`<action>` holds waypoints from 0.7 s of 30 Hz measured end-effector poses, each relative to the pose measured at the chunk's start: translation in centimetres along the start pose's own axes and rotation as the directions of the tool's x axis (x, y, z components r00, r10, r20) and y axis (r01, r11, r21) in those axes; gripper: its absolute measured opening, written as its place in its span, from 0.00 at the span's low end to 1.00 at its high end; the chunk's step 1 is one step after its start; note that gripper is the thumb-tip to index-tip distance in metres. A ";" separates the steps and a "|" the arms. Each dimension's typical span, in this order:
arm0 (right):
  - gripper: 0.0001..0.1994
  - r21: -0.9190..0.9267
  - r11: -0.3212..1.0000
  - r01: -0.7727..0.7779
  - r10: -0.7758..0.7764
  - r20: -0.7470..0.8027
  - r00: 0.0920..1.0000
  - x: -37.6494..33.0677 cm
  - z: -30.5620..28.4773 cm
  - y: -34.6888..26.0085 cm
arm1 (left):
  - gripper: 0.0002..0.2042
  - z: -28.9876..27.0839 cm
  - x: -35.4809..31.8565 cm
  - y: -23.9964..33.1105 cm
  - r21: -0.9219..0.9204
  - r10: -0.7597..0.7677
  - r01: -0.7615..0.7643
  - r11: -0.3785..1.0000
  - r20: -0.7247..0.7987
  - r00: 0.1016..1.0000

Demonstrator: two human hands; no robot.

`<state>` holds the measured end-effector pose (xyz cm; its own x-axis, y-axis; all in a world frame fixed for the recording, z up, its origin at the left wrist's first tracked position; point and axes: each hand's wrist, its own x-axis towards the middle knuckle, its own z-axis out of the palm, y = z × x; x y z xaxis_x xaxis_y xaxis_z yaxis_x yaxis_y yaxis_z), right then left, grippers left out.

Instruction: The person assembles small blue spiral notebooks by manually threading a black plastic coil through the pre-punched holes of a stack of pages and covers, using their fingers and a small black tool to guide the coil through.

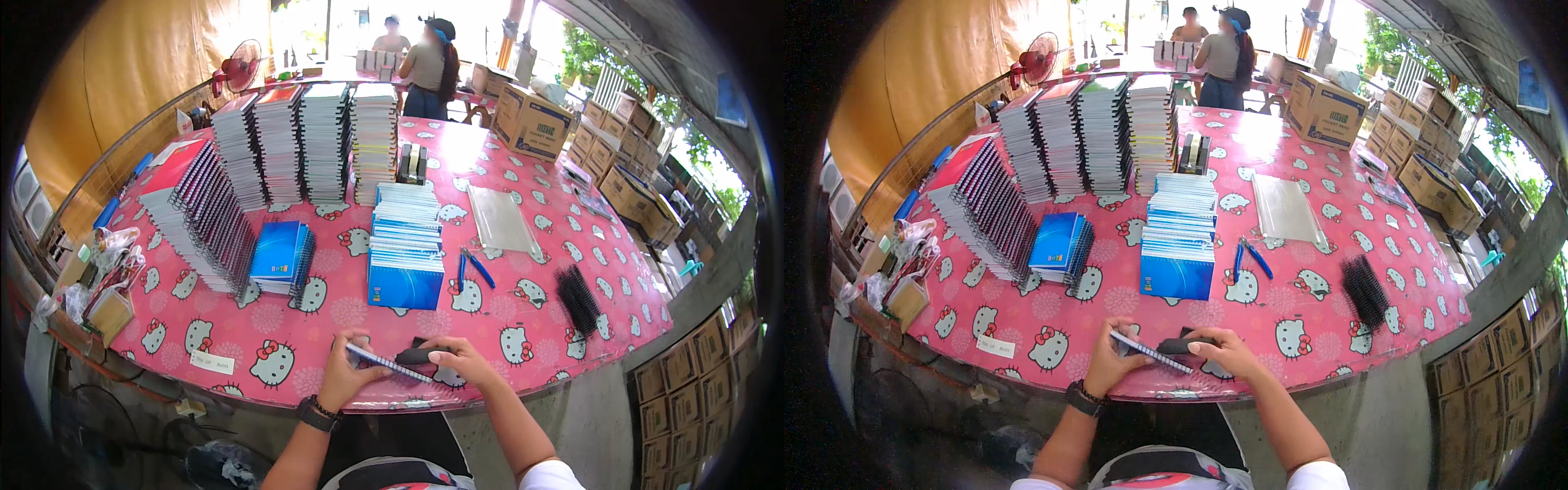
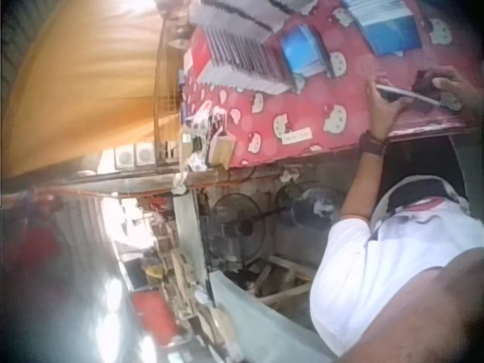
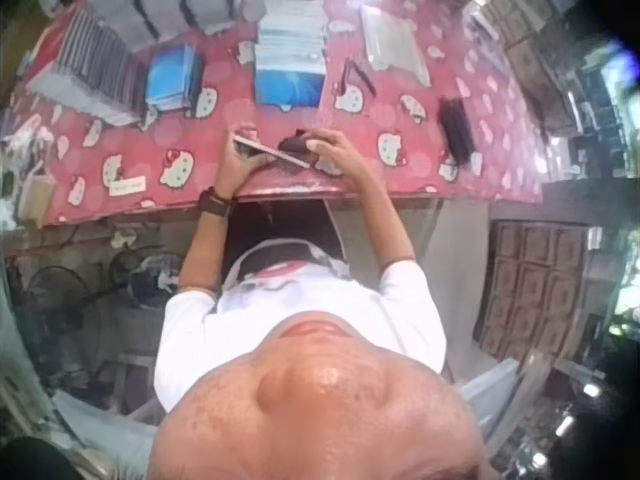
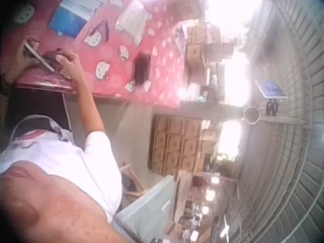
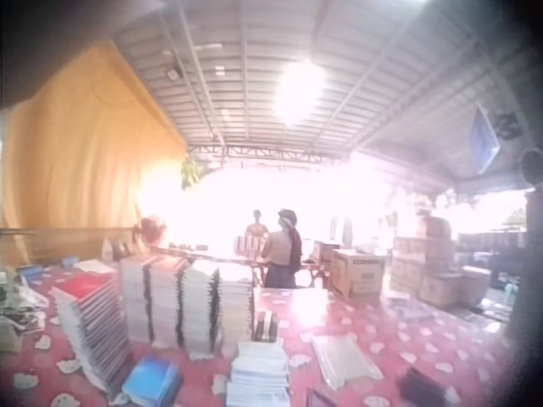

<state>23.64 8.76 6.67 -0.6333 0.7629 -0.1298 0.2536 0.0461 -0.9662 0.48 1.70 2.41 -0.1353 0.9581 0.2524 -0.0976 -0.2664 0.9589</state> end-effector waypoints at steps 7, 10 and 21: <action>0.20 0.111 0.994 0.024 -0.024 -0.001 1.000 0.2 -0.7 -0.5 | 0.26 0.1 1.0 -1.4 0.122 -0.036 0.026 0.992 0.079 0.996; 0.22 0.065 0.994 0.086 -0.085 -0.022 0.996 1.0 -1.0 -0.8 | 0.27 -0.2 1.3 -2.1 0.229 0.016 -0.041 0.973 0.111 0.994; 0.26 -0.029 1.000 -0.012 0.010 -0.087 0.996 1.5 0.2 -0.1 | 0.27 0.3 1.9 -2.1 0.308 -0.075 0.037 0.951 0.111 0.991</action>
<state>22.54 9.78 6.53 -0.5650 0.8164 -0.1195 0.2822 0.0552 -0.9578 0.74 4.08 0.91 -0.0178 0.9810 0.1930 0.2061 -0.1853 0.9608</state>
